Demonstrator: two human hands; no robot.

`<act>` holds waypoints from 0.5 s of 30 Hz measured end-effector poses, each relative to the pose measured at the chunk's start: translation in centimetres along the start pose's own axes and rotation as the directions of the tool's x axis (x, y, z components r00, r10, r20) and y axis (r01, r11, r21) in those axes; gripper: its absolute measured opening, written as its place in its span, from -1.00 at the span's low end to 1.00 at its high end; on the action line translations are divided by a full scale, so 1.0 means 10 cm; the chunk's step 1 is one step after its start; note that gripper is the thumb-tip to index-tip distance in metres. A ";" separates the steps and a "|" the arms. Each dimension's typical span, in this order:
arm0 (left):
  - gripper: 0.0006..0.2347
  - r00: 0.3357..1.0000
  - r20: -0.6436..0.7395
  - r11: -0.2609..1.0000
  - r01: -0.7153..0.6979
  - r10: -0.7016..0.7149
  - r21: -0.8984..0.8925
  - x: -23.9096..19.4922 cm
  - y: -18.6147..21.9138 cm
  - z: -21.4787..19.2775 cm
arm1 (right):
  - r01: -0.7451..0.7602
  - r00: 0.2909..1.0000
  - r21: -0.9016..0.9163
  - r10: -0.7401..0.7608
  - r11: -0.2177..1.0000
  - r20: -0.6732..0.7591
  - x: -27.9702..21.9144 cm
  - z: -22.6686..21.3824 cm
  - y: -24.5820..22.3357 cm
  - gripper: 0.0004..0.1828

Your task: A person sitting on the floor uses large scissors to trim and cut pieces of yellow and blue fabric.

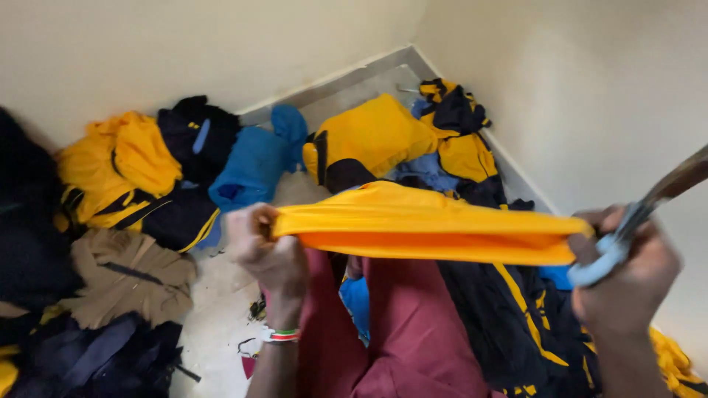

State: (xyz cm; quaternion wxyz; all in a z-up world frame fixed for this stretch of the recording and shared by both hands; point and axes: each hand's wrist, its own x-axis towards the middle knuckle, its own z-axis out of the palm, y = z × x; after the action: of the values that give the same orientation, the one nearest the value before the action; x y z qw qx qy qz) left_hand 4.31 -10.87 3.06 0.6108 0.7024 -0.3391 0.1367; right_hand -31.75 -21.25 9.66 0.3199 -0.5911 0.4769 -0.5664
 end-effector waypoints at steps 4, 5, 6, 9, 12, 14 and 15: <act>-0.74 0.997 -0.059 0.988 0.049 -0.058 -0.147 0.26 -0.04 -0.19 | -0.241 0.968 -0.034 0.243 0.970 0.063 -0.83 -0.07 0.27 -0.52; -0.76 0.993 -0.082 0.986 0.075 -0.088 -0.150 0.29 -0.14 -0.26 | -0.299 0.948 0.119 0.280 0.947 0.152 -1.07 -0.02 0.37 -0.50; -0.76 0.987 -0.105 0.983 0.101 -0.118 -0.155 0.33 -0.24 -0.34 | -0.364 0.921 0.262 0.303 0.894 0.245 -1.33 0.03 0.46 -0.47; -0.77 0.966 0.162 0.979 0.192 -0.200 0.063 0.28 -0.85 -0.61 | -0.605 0.753 -0.011 0.577 0.796 0.317 -1.87 0.29 0.66 -0.49; -0.78 0.824 0.440 0.889 0.158 -0.358 0.430 -0.03 -1.20 -0.90 | -0.417 0.677 -0.430 0.589 0.801 0.442 -1.84 0.48 0.28 -0.62; -0.82 0.856 0.389 0.888 0.155 -0.340 0.434 -0.26 -0.99 -1.07 | -0.389 0.654 -0.460 0.591 0.798 0.472 -1.82 0.46 0.32 -0.62; -0.85 0.882 0.356 0.897 0.145 -0.309 0.417 -0.37 -0.88 -1.12 | -0.362 0.648 -0.493 0.593 0.792 0.478 -1.80 0.46 0.35 -0.63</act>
State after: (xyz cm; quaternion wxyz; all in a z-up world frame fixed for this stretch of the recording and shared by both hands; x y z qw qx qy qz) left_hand 9.76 1.18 -3.53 0.3897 0.8550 -0.3413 -0.0262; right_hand -26.26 -6.50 -0.83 0.4842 -0.6382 0.5815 -0.1420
